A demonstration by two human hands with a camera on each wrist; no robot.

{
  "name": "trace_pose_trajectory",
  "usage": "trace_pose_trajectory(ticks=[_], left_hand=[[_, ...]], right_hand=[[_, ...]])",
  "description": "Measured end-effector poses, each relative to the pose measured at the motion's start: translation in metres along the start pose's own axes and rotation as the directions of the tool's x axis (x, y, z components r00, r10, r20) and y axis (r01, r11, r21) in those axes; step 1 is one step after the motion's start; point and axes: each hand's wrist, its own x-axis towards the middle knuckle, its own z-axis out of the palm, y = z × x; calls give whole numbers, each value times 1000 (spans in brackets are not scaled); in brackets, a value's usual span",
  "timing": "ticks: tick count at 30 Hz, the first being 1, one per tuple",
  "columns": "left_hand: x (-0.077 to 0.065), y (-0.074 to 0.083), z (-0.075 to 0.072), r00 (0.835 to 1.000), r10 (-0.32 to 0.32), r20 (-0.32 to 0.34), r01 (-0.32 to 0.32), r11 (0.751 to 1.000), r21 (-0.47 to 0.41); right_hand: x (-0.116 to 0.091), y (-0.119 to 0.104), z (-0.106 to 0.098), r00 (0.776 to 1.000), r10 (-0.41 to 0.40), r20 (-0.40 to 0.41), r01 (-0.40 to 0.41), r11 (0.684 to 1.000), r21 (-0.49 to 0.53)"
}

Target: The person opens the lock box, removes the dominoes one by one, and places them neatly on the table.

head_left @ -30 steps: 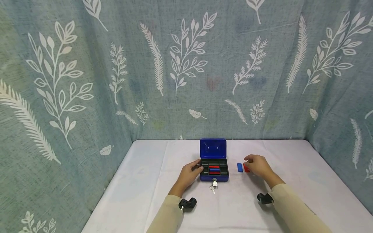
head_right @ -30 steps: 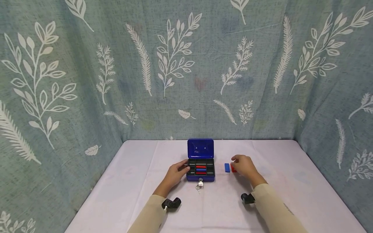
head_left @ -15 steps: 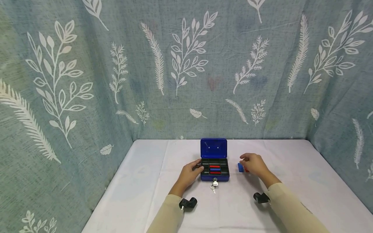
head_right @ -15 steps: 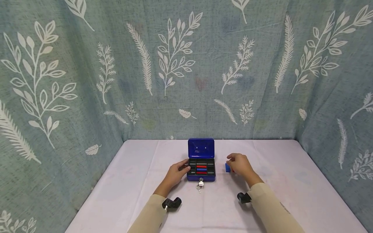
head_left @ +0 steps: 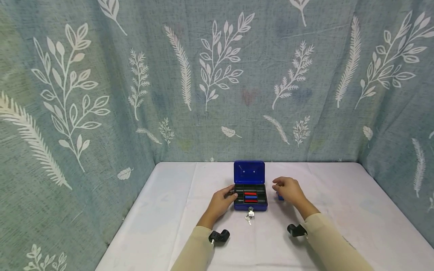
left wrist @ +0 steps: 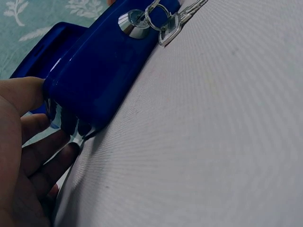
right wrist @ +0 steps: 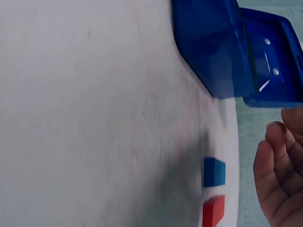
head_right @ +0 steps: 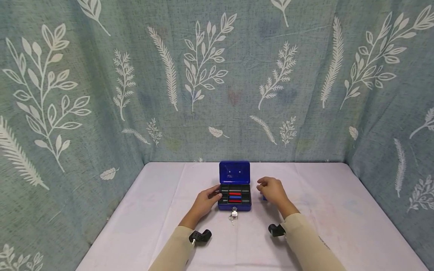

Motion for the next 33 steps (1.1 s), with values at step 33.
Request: trace_pose_trajectory(ticks=[33], left_hand=[[1, -2, 0, 1000, 27, -3, -27, 999, -44]], right_hand=[[0, -29, 40, 997, -76, 26, 71, 987, 142]])
